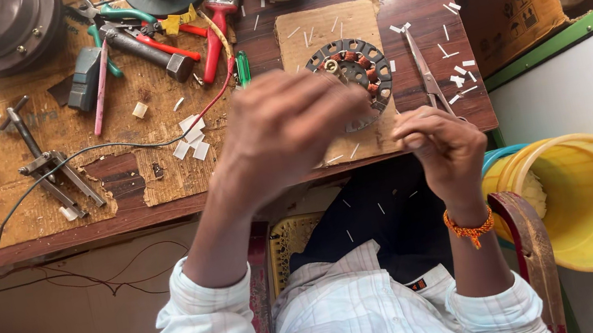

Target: The person repeatedly cuts small white insulating pieces with scissors, folds them, and inserts them into slots of a motor stator. They use a green screwdriver to press the pieces into place. The work continues in a repetitive cycle throughout the clip.

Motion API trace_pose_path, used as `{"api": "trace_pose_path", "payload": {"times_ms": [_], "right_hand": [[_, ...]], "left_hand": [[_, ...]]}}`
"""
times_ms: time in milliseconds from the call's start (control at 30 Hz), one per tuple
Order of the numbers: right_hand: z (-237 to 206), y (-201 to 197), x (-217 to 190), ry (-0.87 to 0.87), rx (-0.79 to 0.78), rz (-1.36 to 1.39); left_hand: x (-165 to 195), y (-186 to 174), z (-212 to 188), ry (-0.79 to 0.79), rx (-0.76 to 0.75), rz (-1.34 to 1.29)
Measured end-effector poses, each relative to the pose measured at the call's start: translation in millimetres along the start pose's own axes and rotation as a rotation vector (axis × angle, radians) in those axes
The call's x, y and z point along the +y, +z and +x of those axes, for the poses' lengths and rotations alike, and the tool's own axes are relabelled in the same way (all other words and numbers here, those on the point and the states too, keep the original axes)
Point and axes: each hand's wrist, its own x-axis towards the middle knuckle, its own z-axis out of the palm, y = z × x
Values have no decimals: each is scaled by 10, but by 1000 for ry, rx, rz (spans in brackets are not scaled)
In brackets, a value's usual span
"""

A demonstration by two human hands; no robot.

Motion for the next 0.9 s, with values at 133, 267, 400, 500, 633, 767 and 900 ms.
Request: {"api": "trace_pose_path", "payload": {"times_ms": [133, 267, 400, 500, 633, 767, 900], "right_hand": [[-182, -65, 241, 78, 181, 612], [-322, -64, 390, 319, 321, 900], [-498, -61, 365, 451, 344, 971], [-590, -70, 316, 474, 345, 1007], [-632, -88, 325, 553, 326, 1109], [-598, -188, 388, 548, 319, 1103], [-530, -331, 411, 472, 296, 963]], "left_hand": [[-58, 271, -226, -402, 342, -29], [295, 880, -468, -619, 239, -69], [423, 1342, -547, -573, 59, 18], [431, 1490, -566, -554, -15, 63], [362, 1536, -604, -582, -37, 10], [319, 1521, -642, -621, 7, -102], [286, 1474, -690, -671, 206, -271]]}}
